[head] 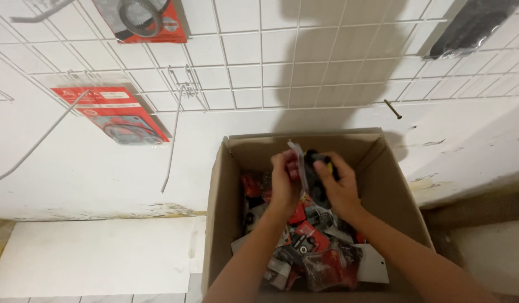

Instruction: Hanging and sorting packaged auto parts on a display rack and in a box.

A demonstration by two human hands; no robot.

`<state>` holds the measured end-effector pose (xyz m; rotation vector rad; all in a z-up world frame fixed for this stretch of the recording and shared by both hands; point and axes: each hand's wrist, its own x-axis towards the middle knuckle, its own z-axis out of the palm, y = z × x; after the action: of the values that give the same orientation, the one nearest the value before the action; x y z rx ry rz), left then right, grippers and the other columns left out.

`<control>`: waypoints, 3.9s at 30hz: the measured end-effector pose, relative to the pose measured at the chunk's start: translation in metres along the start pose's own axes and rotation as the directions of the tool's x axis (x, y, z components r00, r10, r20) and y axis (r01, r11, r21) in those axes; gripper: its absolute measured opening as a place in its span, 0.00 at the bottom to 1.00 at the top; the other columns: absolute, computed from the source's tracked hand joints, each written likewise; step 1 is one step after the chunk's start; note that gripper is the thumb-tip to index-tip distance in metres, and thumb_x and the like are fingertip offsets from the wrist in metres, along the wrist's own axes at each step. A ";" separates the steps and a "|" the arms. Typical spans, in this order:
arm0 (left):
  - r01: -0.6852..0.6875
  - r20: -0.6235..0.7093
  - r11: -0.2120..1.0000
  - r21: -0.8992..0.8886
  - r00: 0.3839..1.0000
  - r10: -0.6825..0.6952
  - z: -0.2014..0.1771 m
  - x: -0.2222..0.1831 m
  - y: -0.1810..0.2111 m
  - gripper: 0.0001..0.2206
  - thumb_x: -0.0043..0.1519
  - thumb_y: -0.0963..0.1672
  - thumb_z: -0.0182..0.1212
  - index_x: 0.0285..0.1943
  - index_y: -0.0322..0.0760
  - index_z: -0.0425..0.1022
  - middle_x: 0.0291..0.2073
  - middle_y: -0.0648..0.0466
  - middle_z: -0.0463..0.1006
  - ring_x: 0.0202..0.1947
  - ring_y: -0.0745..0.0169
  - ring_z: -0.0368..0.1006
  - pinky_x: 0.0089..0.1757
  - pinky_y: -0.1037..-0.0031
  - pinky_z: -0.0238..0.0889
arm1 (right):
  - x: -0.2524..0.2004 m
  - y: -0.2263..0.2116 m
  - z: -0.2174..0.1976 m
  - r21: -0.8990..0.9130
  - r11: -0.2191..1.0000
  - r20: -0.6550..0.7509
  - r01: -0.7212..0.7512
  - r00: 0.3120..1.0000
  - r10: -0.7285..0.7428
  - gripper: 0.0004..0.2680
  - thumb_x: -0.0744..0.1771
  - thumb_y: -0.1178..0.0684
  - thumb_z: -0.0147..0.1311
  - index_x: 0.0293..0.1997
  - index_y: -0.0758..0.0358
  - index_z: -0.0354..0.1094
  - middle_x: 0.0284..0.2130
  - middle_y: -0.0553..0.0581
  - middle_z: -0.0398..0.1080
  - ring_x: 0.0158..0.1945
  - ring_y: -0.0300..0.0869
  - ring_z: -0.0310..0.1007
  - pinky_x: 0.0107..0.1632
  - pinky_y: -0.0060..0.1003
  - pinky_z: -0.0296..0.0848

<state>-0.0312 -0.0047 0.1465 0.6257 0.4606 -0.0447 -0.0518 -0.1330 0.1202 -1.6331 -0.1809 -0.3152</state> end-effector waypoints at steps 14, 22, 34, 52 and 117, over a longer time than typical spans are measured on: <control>-0.137 0.143 0.960 0.245 0.984 0.104 -0.013 0.011 0.049 0.24 0.54 0.45 0.76 0.56 0.32 0.73 0.41 0.47 0.75 0.40 0.56 0.76 0.38 0.65 0.73 | 0.037 -0.037 -0.014 0.023 0.979 -0.089 -0.203 0.975 0.204 0.23 0.59 0.54 0.77 0.57 0.65 0.69 0.39 0.58 0.74 0.42 0.40 0.73 0.45 0.41 0.76; -0.118 0.235 0.955 0.273 0.971 0.053 0.023 -0.041 0.049 0.31 0.58 0.42 0.69 0.72 0.40 0.61 0.48 0.44 0.66 0.52 0.50 0.69 0.48 0.53 0.71 | 0.027 -0.039 -0.024 -0.651 0.629 0.133 0.426 0.879 -0.458 0.25 0.63 0.36 0.68 0.58 0.63 0.65 0.44 0.59 0.68 0.47 0.55 0.74 0.46 0.49 0.75; -0.155 0.267 0.903 0.400 0.963 0.046 0.013 -0.048 0.043 0.34 0.69 0.57 0.47 0.61 0.16 0.70 0.57 0.31 0.74 0.61 0.46 0.68 0.58 0.53 0.62 | 0.022 -0.040 -0.017 -0.658 0.333 0.337 0.676 0.659 -0.673 0.12 0.68 0.50 0.59 0.57 0.56 0.77 0.40 0.56 0.72 0.38 0.51 0.73 0.42 0.42 0.77; -0.083 0.150 0.882 0.464 0.989 0.014 0.017 -0.037 0.046 0.35 0.67 0.59 0.35 0.79 0.38 0.49 0.69 0.36 0.60 0.70 0.37 0.56 0.65 0.53 0.48 | 0.035 -0.030 -0.019 -0.678 0.376 0.302 0.632 0.706 -0.641 0.08 0.68 0.51 0.63 0.49 0.61 0.77 0.35 0.59 0.70 0.37 0.51 0.73 0.38 0.42 0.75; 0.164 0.369 0.959 0.230 0.897 -0.242 -0.030 0.007 -0.007 0.26 0.67 0.55 0.57 0.65 0.35 0.74 0.55 0.37 0.76 0.52 0.46 0.75 0.52 0.58 0.67 | 0.022 -0.044 -0.010 -0.546 0.485 0.317 0.683 0.704 -0.635 0.08 0.69 0.48 0.61 0.48 0.59 0.79 0.37 0.58 0.69 0.38 0.53 0.73 0.42 0.46 0.76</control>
<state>-0.0377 0.0076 0.1187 0.7373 0.1269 -0.4142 -0.0448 -0.1402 0.1691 -2.2028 -0.8690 -1.0125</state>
